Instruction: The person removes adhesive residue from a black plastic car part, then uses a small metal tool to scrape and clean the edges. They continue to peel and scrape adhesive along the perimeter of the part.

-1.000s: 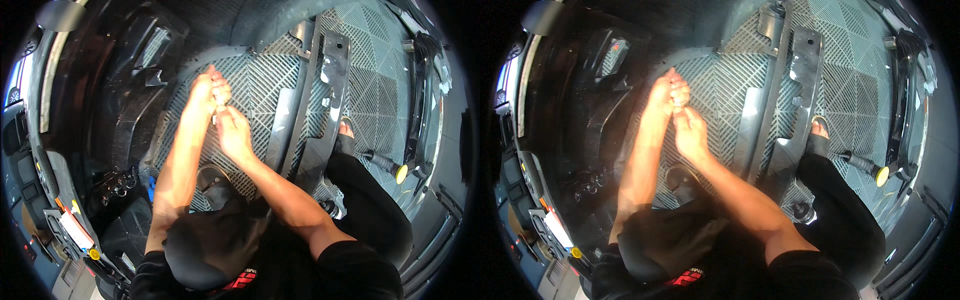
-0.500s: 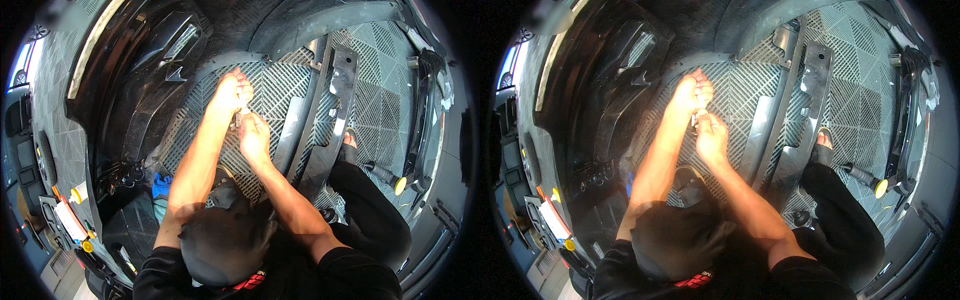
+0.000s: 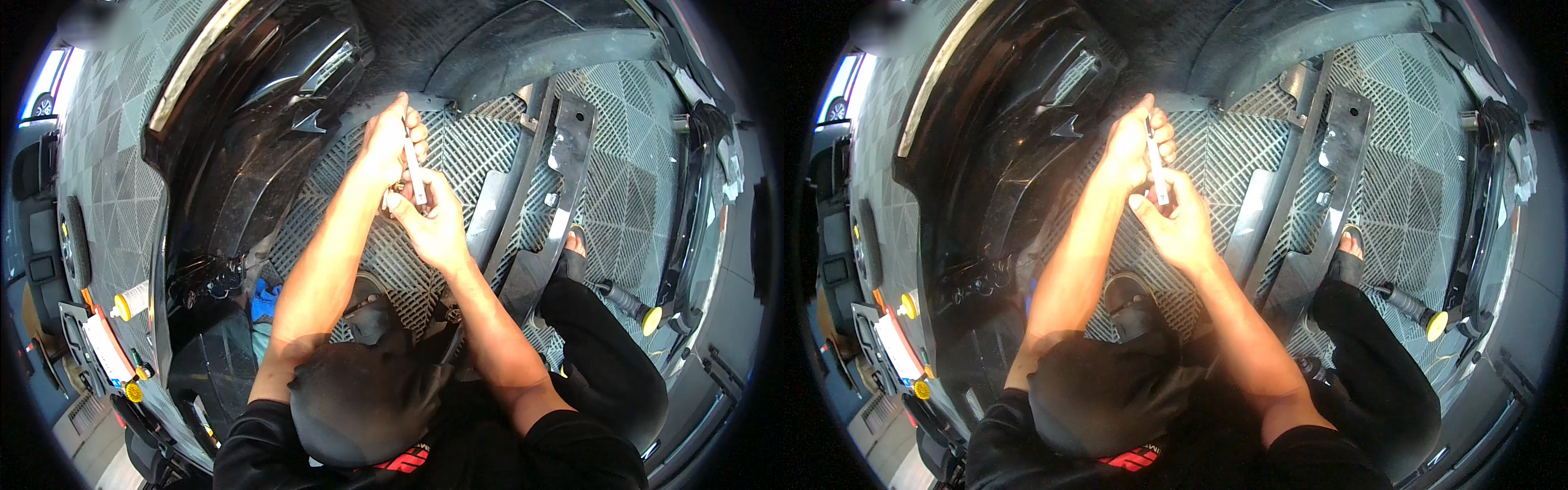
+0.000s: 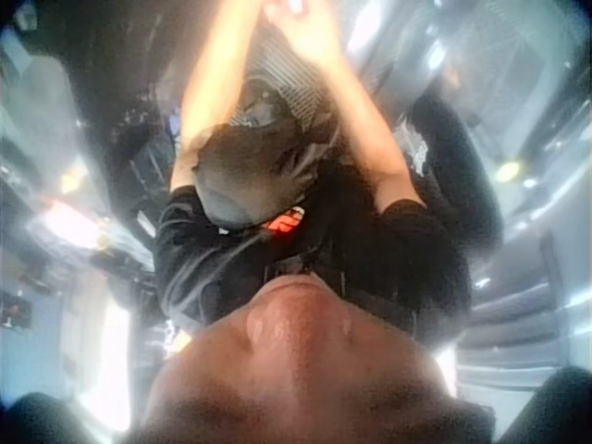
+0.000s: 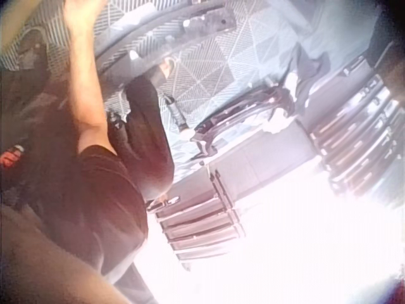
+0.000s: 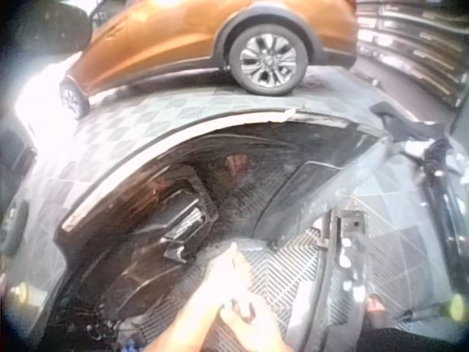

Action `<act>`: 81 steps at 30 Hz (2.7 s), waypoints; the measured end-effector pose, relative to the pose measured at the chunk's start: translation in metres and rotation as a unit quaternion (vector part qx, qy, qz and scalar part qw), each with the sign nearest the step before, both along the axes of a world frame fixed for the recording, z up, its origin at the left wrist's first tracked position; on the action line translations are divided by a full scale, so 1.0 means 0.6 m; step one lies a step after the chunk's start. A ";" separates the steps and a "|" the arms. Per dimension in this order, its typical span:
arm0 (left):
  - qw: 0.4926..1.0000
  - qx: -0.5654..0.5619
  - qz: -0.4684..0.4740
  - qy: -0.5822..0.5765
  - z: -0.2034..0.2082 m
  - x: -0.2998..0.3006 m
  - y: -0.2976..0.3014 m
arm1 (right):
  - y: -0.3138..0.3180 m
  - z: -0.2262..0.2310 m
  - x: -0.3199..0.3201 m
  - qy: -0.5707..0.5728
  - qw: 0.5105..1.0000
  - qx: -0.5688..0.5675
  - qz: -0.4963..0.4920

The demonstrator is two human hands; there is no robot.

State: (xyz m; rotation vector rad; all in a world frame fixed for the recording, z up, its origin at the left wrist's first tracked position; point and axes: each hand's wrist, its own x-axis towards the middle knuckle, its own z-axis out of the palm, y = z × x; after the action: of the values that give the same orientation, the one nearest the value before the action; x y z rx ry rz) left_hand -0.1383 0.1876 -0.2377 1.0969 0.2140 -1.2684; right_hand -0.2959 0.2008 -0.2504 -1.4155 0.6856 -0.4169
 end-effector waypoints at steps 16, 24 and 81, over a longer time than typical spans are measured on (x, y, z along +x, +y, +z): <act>0.999 -0.013 0.030 -0.040 0.015 -0.011 0.003 | 0.011 0.000 0.011 -0.092 0.995 0.019 -0.023; 0.998 0.024 0.054 0.013 -0.006 -0.006 -0.003 | 0.048 -0.042 0.066 -0.164 0.963 0.002 -0.212; 0.996 0.072 0.055 -0.021 -0.041 -0.012 -0.002 | 0.067 -0.052 0.052 -0.149 0.946 0.101 -0.270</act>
State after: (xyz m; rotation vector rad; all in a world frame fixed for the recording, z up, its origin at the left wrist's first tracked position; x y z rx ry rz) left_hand -0.1453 0.1866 -0.2625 1.2171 0.3338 -1.1439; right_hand -0.2648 0.2407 -0.2815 -0.9292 0.8373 -0.9431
